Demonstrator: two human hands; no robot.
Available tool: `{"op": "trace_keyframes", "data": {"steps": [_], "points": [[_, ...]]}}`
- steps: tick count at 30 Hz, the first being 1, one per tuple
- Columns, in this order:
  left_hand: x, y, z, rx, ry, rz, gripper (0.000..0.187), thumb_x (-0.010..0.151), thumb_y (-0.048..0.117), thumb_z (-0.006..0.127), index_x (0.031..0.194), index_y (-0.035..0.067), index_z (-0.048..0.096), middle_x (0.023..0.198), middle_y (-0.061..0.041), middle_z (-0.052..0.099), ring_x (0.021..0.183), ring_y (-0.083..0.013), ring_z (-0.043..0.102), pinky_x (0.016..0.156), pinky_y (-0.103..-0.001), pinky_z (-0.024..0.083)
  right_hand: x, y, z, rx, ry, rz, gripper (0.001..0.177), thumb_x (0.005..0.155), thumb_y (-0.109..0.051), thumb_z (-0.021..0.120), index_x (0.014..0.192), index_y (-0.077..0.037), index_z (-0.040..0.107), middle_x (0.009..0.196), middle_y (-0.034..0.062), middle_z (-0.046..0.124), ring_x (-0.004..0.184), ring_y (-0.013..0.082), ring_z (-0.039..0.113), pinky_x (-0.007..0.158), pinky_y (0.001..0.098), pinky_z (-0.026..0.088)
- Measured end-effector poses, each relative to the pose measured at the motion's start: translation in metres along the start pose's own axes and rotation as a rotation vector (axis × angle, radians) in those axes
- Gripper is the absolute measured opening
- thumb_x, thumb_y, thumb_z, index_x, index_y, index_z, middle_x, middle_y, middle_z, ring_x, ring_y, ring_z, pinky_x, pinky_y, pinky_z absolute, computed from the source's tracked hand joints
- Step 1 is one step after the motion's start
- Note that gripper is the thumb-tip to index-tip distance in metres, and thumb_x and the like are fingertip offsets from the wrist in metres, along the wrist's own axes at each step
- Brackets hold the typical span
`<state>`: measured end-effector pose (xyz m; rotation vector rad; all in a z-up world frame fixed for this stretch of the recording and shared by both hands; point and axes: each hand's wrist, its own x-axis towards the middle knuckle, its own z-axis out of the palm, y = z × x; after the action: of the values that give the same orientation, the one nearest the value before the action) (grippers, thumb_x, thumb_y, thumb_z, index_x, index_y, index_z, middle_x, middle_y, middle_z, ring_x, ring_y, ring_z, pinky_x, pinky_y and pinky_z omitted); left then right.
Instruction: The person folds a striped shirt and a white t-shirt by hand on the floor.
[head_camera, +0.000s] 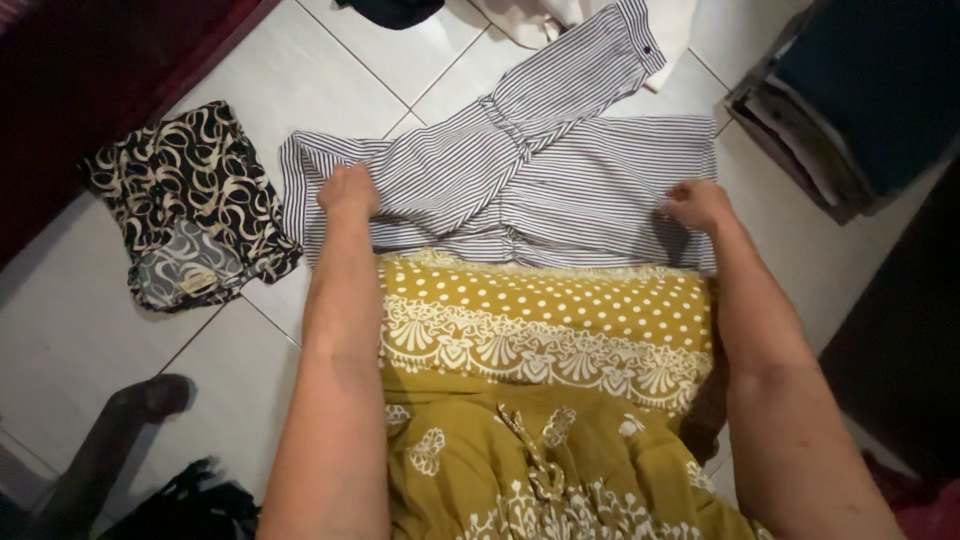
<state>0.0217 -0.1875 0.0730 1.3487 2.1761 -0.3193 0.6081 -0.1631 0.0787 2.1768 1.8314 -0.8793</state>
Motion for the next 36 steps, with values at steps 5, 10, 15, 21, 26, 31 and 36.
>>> {"op": "trace_keyframes", "data": {"steps": [5, 10, 15, 21, 26, 31, 36], "points": [[0.014, 0.003, 0.002, -0.204, 0.022, 0.101, 0.045, 0.091, 0.014, 0.06, 0.136, 0.016, 0.063, 0.144, -0.018, 0.053, 0.131, -0.0388, 0.056, 0.107, -0.049, 0.047, 0.067, -0.055, 0.046, 1.008, -0.044, -0.031, 0.055, 0.09, -0.015, 0.076, 0.14, -0.005, 0.055, 0.099, 0.0072, 0.069, 0.082, 0.0117, 0.066, 0.063, 0.0261, 0.05], [0.041, -0.002, 0.021, -0.279, 0.101, 0.147, 0.058, 0.089, 0.01, 0.059, 0.146, 0.018, 0.052, 0.152, -0.013, 0.047, 0.134, -0.0367, 0.053, 0.109, -0.046, 0.045, 0.132, -0.136, 0.091, 1.502, -0.052, -0.037, 0.077, 0.09, -0.013, 0.08, 0.152, -0.01, 0.033, 0.09, 0.0043, 0.059, 0.066, 0.0107, 0.054, 0.052, 0.0284, 0.043], [0.057, -0.007, 0.029, -0.27, 0.049, 0.145, 0.069, 0.086, 0.004, 0.06, 0.15, 0.022, 0.042, 0.155, -0.008, 0.041, 0.135, -0.0346, 0.05, 0.108, -0.046, 0.044, 0.159, -0.187, 0.1, 1.355, 0.311, 0.182, 0.089, 0.094, -0.01, 0.087, 0.157, -0.01, 0.024, 0.126, 0.011, 0.048, 0.093, 0.0138, 0.061, 0.064, 0.0315, 0.056], [0.056, -0.003, 0.022, -0.199, -0.031, 0.125, 0.062, 0.091, 0.001, 0.058, 0.146, 0.03, 0.051, 0.146, -0.014, 0.05, 0.131, -0.0358, 0.056, 0.105, -0.047, 0.049, 0.133, -0.22, 0.038, 1.698, -0.027, -0.068, 0.081, 0.074, 0.008, 0.056, 0.151, -0.011, 0.039, 0.131, 0.0197, 0.06, 0.086, 0.0247, 0.071, 0.066, 0.0357, 0.064], [0.06, -0.004, 0.027, -0.098, 0.029, 0.213, 0.039, 0.095, 0.006, 0.059, 0.129, 0.023, 0.07, 0.134, -0.018, 0.062, 0.126, -0.038, 0.06, 0.101, -0.05, 0.052, 0.123, -0.194, 0.006, 1.419, 0.144, -0.321, 0.051, 0.093, 0.003, 0.064, 0.145, 0.004, 0.059, 0.125, 0.0124, 0.066, 0.087, 0.0157, 0.064, 0.068, 0.0276, 0.053], [0.055, -0.011, 0.022, -0.279, 0.131, 0.248, 0.039, 0.089, 0.012, 0.058, 0.125, 0.021, 0.071, 0.128, -0.018, 0.066, 0.119, -0.0389, 0.061, 0.101, -0.049, 0.049, 0.085, -0.159, -0.019, 1.437, 0.351, -0.397, 0.037, 0.098, 0.004, 0.068, 0.135, 0.009, 0.064, 0.112, 0.0138, 0.071, 0.087, 0.017, 0.068, 0.076, 0.0298, 0.059], [0.04, -0.024, 0.016, -0.276, 0.22, 0.317, 0.038, 0.09, 0.011, 0.058, 0.124, 0.014, 0.073, 0.125, -0.022, 0.069, 0.118, -0.0413, 0.064, 0.103, -0.048, 0.051, 0.014, -0.15, -0.038, 1.912, 0.2, -0.292, 0.063, 0.084, 0.014, 0.053, 0.141, -0.01, 0.046, 0.112, 0.019, 0.07, 0.084, 0.0232, 0.07, 0.065, 0.0305, 0.057]]}}
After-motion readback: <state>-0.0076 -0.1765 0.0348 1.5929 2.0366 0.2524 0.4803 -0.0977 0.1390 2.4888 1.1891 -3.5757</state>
